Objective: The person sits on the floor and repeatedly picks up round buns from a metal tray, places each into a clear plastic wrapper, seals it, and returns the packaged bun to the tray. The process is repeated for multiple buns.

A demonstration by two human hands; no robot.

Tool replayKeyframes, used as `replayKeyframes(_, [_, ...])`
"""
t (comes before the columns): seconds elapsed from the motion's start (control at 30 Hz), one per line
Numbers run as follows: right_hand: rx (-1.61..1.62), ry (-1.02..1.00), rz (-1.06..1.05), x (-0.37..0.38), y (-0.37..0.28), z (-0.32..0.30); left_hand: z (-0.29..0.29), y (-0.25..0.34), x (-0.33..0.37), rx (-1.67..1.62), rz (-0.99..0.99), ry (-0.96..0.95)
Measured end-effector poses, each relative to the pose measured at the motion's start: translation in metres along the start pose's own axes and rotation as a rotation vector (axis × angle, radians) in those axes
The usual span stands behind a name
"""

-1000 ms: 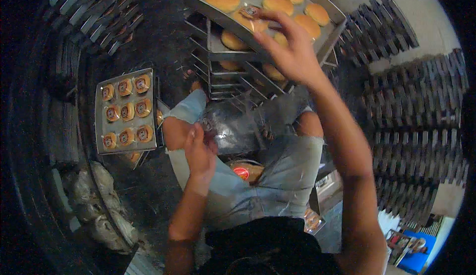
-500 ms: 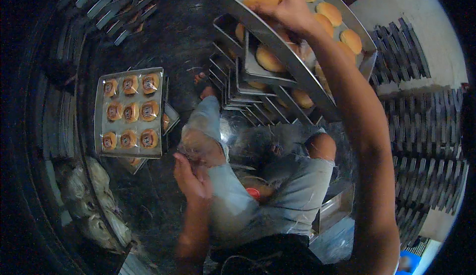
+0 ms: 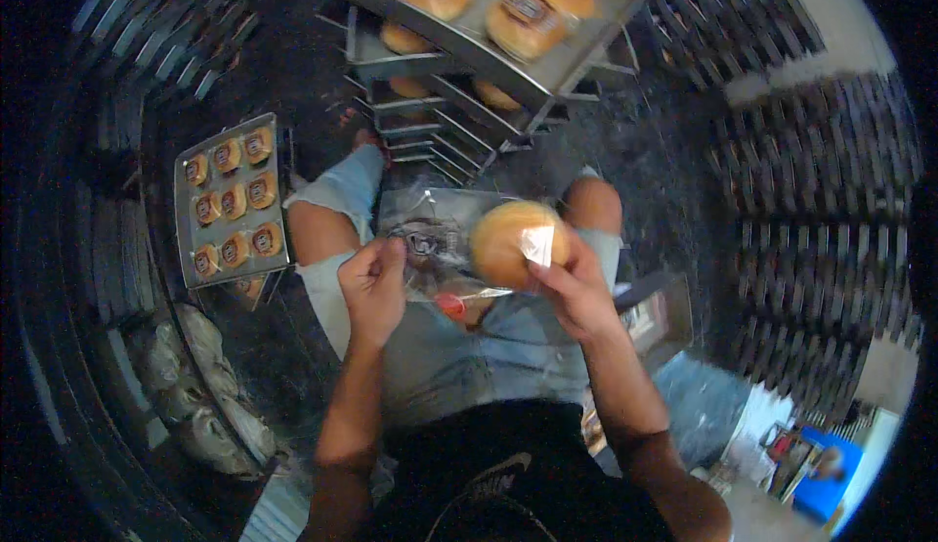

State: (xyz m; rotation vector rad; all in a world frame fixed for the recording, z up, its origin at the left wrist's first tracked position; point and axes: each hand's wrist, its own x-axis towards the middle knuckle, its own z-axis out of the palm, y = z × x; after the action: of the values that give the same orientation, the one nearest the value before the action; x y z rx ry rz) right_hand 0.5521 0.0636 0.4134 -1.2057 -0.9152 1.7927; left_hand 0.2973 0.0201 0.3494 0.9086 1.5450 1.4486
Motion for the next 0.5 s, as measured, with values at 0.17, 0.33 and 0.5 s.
replayKeyframes(0.17, [-0.051,0.011,-0.092,-0.043,0.01,-0.038,0.052,0.018,-0.009,0.088,0.018,-0.332])
replayKeyframes(0.33, [-0.986,0.07,-0.879,-0.073,-0.008,-0.007,0.096,0.07,-0.032,-1.027,-0.457,-0.614])
replayKeyframes(0.5, [-0.948,0.177,-1.021,-0.052,0.023,0.001,0.122,0.074,-0.04,-0.829,-0.147,-0.609])
